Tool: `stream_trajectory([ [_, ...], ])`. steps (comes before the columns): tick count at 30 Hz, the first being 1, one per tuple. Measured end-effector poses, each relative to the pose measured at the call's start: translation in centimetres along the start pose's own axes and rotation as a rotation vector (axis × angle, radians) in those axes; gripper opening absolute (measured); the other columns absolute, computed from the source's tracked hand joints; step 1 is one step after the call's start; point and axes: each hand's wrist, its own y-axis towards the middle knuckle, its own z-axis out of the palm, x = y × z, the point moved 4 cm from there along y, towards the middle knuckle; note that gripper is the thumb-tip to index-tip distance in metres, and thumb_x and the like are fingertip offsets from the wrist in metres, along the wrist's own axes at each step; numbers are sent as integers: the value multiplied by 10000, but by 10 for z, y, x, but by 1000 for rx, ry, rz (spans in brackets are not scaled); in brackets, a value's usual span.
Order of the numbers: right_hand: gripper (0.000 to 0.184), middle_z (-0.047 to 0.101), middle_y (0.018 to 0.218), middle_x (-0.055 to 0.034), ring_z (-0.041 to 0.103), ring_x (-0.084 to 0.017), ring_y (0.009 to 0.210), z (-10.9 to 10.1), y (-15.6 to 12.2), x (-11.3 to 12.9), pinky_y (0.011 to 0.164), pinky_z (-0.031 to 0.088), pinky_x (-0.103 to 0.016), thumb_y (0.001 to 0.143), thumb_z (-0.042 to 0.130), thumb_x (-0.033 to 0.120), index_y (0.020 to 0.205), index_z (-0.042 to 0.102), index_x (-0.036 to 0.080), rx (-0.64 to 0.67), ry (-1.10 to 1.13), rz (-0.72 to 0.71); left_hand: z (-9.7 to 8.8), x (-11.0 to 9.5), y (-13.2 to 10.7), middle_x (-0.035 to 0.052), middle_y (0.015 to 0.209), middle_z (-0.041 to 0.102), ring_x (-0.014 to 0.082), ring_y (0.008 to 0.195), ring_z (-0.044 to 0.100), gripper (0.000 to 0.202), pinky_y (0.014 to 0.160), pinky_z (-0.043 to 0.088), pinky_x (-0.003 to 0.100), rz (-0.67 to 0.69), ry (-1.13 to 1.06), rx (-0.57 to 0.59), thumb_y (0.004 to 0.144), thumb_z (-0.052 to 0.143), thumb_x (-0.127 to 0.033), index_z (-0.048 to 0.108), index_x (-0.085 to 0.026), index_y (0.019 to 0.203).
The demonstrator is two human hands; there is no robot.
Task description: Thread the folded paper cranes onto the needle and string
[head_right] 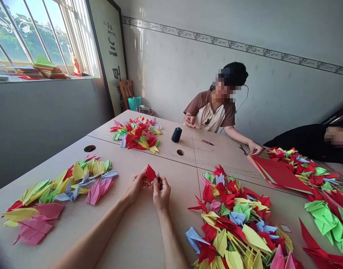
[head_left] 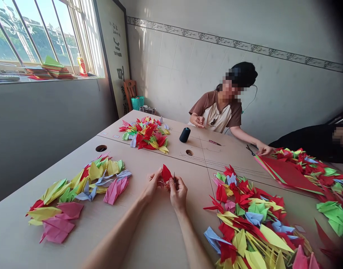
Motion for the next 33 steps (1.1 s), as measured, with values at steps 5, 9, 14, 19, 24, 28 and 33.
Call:
stream_trajectory([
  [5,249,612,657,-18,517,-117,540,-1,0,0,519,423,-209,850,517,395,837,579,153,-11,-14,-9,-1,1,1,30,572,565,104,497,507,425,479,383,204,27,26,-22,812,508,-493,640,-101,714],
  [9,254,609,667,-19,514,-114,545,-2,1,1,511,411,-203,847,517,390,844,590,147,-22,-32,-24,-1,0,-1,27,618,582,107,539,521,314,495,396,199,30,38,-3,778,571,-417,646,-113,751],
  [14,257,613,690,-20,515,-115,551,-2,2,-3,495,407,-200,818,541,391,863,601,145,-47,-17,-27,2,-3,-2,13,722,618,89,558,522,175,557,427,211,41,50,38,699,637,-288,628,-136,786],
  [19,266,652,774,-54,580,-147,640,-3,4,-8,528,449,-213,799,548,368,924,607,140,-54,-9,-15,4,-7,-3,-10,749,595,78,546,514,240,534,429,203,120,55,-24,679,653,-275,527,-166,852],
  [24,265,640,710,-39,563,-132,567,-3,4,-7,486,449,-213,803,535,342,953,599,133,-43,66,16,4,-11,-10,7,846,557,95,666,551,250,539,432,187,303,204,-108,727,644,-271,446,-190,857],
  [28,264,590,608,6,512,-106,487,-1,3,-8,444,422,-201,800,552,320,984,578,133,-12,139,50,8,-13,-14,35,875,584,128,749,571,176,588,455,211,372,379,-74,784,591,-276,516,-186,915],
  [33,254,593,586,5,528,-114,496,-2,3,-3,450,432,-205,797,548,320,965,593,135,-35,103,24,14,-17,-14,59,881,596,142,737,565,188,563,457,211,351,424,14,818,547,-318,621,-171,909],
])
